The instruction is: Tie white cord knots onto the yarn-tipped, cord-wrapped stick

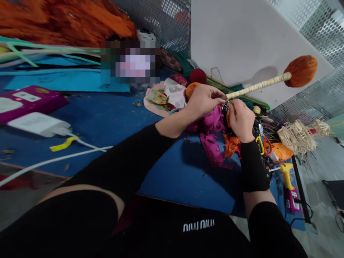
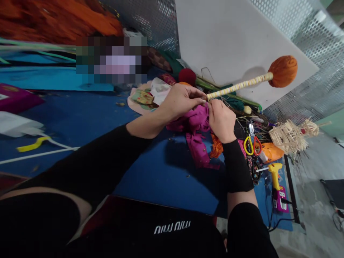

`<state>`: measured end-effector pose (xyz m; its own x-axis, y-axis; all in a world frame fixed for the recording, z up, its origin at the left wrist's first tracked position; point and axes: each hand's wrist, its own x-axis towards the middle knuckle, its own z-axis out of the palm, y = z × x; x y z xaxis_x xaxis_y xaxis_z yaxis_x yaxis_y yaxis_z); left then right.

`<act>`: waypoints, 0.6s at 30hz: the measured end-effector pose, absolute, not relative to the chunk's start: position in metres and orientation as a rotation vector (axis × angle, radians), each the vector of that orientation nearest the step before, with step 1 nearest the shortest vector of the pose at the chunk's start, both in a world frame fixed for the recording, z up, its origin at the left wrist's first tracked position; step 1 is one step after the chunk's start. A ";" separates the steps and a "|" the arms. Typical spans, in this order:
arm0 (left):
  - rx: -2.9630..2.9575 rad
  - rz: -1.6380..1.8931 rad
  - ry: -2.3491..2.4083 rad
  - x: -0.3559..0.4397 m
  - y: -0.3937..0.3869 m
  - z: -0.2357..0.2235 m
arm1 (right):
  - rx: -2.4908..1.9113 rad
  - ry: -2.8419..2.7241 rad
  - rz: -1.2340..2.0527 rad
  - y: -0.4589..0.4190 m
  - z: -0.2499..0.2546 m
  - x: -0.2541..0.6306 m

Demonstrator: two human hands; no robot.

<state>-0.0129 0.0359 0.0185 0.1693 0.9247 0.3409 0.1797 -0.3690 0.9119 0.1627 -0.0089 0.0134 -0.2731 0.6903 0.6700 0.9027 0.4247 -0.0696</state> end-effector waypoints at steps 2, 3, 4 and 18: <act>1.835 1.259 1.121 -0.013 0.037 0.015 | -1.341 -2.098 -0.414 -0.012 0.022 0.167; 1.898 1.250 1.149 -0.013 0.037 0.014 | -1.336 -2.115 -0.399 -0.013 0.026 0.169; 1.956 1.232 1.179 -0.012 0.036 0.013 | -1.331 -2.122 -0.388 -0.014 0.029 0.171; 2.586 0.930 1.360 -0.003 0.012 0.012 | -1.465 -2.025 -0.403 0.005 0.022 0.184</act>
<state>-0.0032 0.0122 0.0122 0.4237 0.7697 0.4775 0.7241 -0.6045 0.3319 0.1839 0.0046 0.0221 -0.2101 0.7513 0.6256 0.9334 0.3445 -0.1001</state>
